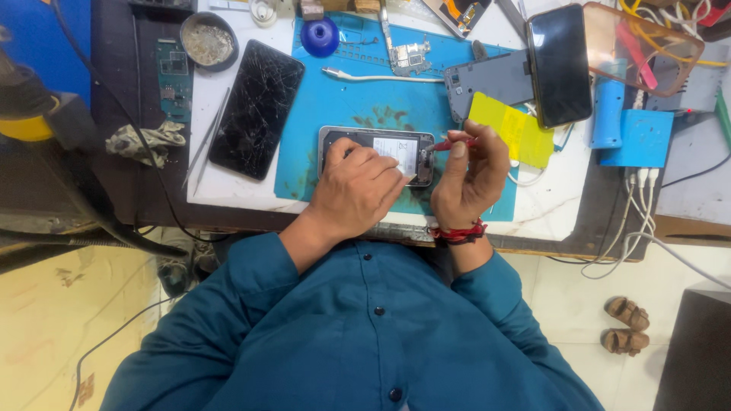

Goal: The person uses a red-handled screwdriver to remove screws from a disassembled smartphone lying on a blue mat. They then use their fingers to lift and remove a small internal component from the phone chassis.

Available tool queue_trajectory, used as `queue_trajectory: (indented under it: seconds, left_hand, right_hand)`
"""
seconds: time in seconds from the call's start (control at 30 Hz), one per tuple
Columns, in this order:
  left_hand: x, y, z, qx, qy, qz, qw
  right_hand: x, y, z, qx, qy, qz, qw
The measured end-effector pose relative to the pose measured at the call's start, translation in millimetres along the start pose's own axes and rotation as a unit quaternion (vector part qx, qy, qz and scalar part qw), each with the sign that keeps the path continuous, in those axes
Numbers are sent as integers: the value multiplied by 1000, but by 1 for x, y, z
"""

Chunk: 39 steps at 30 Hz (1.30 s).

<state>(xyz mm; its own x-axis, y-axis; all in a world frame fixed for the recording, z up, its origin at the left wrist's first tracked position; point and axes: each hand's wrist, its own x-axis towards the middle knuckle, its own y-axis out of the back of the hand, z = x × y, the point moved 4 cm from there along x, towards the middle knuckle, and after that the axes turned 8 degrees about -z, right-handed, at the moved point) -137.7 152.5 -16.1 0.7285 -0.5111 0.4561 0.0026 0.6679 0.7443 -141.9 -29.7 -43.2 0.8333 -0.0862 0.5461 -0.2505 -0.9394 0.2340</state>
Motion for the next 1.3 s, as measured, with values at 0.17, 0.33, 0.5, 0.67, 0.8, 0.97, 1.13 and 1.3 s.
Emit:
queue_trajectory:
  seconds: [0.17, 0.33, 0.5, 0.67, 0.8, 0.97, 1.13, 1.3]
  left_hand:
    - [-1, 0, 0, 6, -1, 0, 1000]
    - [0, -1, 0, -4, 0, -2, 1000]
    - [-1, 0, 1, -4, 1, 7, 1000]
    - [-2, 1, 2, -9, 1, 3, 1000]
    - [-1, 0, 2, -2, -1, 7, 1000]
    - [0, 0, 2, -2, 2, 3, 1000]
    - [1, 2, 1, -9, 23, -11, 1000]
    - [11, 11, -23, 114, 82, -10, 990]
  right_hand:
    - [9, -1, -20, -171, 104, -53, 978]
    - [23, -2, -13, -71, 34, -111, 991]
    - [29, -6, -12, -121, 102, -48, 986]
    - [27, -12, -6, -9, 35, -92, 995]
    - [25, -14, -15, -149, 136, -58, 978]
    - [25, -15, -5, -76, 63, -92, 991]
    - [24, -16, -3, -90, 92, -77, 989]
    - [24, -16, -5, -88, 95, -85, 988]
